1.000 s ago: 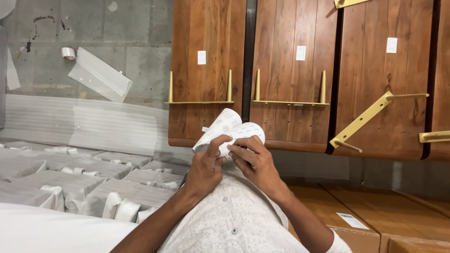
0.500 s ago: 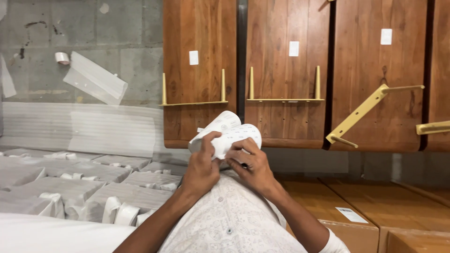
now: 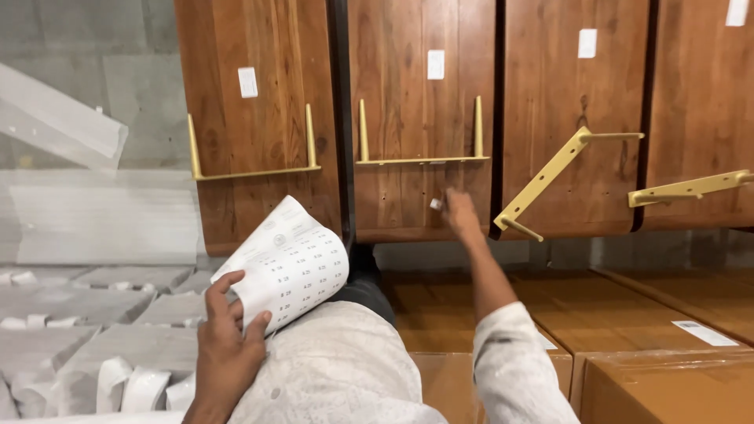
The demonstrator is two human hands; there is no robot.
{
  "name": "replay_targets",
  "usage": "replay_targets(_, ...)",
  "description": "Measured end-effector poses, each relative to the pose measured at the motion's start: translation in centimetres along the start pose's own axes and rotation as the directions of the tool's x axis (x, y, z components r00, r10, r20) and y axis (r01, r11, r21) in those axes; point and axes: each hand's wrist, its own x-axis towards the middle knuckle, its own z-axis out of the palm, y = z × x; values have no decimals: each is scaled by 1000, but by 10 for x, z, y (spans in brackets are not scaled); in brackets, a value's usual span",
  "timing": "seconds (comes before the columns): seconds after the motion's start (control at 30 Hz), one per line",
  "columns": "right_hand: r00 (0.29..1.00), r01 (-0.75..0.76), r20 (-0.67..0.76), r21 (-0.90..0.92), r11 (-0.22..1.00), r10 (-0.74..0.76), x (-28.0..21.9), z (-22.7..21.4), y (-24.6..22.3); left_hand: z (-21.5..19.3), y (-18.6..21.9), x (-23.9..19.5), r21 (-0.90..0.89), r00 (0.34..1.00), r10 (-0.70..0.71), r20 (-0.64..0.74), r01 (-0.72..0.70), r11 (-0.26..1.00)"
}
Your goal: The person walks along rows of upside-down wooden furniture panels fitted with brass legs and brackets, holding a printed checklist. They touch and check the hardware on each panel and compare it against the list, moving panel to panel down the row.
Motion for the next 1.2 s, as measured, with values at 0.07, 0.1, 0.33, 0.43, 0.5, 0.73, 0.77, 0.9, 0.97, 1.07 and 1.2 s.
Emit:
replay_targets(0.07,1000,23,15,-64,998,-22,16,-7,-2,-1,-3,-2,-18,998,-59,-12,59,998)
replay_targets(0.1,998,23,67,-76,997,-18,21,-18,-14,-1,-7,-2,-16,998,-64,-28,64,998)
replay_targets(0.33,978,4,202,-226,974,43,42,-21,-24,-1,-20,-4,-59,992,-104,-71,100,993)
replay_targets(0.43,982,3,181,-252,968,44,41,-14,-22,0,-23,-3,-66,992,-116,-53,112,992)
replay_targets(0.5,993,-12,107,-289,957,45,41,-5,-25,1,-21,-3,-53,991,-121,-53,118,992)
replay_targets(0.73,902,-392,43,-336,856,430,39,-32,-42,0,-10,3,-11,985,-174,-19,174,985)
replay_targets(0.77,901,-395,40,-335,855,432,28,-16,-34,2,-17,1,-9,985,-171,-16,171,985)
replay_targets(0.9,903,-424,-170,-206,882,394,8,27,-35,4,-23,1,-42,988,-148,-53,146,988)
replay_targets(0.97,925,-363,-226,-284,888,306,7,20,-46,5,-18,3,-52,980,-197,-32,195,979)
replay_targets(1.07,951,-306,-66,-330,893,302,10,0,-55,6,-26,1,16,981,-194,-22,194,981)
replay_targets(1.2,823,-556,-132,-384,737,552,17,25,-49,4,-36,-1,-48,985,-150,-89,146,988)
